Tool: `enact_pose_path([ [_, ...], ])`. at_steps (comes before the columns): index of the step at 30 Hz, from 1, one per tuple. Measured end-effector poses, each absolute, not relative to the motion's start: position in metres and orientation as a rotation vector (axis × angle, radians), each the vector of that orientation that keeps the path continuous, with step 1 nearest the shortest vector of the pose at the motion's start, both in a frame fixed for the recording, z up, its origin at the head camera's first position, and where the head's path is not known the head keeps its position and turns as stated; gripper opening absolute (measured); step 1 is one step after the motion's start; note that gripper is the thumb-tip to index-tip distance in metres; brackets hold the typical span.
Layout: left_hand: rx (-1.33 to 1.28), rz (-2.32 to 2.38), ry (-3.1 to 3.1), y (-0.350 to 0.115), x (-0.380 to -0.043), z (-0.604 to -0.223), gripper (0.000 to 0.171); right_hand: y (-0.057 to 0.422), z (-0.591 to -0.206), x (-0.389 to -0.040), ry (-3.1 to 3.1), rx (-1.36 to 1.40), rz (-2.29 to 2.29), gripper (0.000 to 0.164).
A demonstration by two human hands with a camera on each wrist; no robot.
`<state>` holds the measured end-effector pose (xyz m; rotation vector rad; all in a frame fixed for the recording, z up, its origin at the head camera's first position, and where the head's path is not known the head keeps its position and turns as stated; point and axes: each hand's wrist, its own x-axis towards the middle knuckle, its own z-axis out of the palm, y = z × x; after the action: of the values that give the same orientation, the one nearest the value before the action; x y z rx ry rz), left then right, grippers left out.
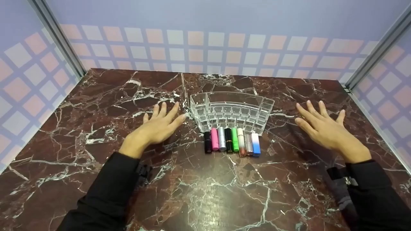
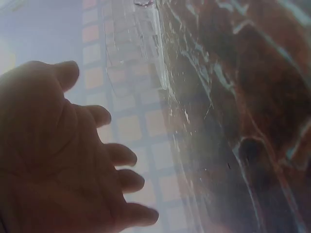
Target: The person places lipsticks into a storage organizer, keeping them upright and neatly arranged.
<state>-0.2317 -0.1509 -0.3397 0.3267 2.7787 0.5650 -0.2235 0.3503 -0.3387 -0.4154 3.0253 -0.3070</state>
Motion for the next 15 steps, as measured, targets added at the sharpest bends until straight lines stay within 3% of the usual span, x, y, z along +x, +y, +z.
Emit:
enact_pose_path([
  [15, 0.458, 0.946, 2.634, -0.142, -0.252, -0.333, 0.078, 0.335, -0.319, -0.238, 2.872, -0.517, -0.573, 0.064],
])
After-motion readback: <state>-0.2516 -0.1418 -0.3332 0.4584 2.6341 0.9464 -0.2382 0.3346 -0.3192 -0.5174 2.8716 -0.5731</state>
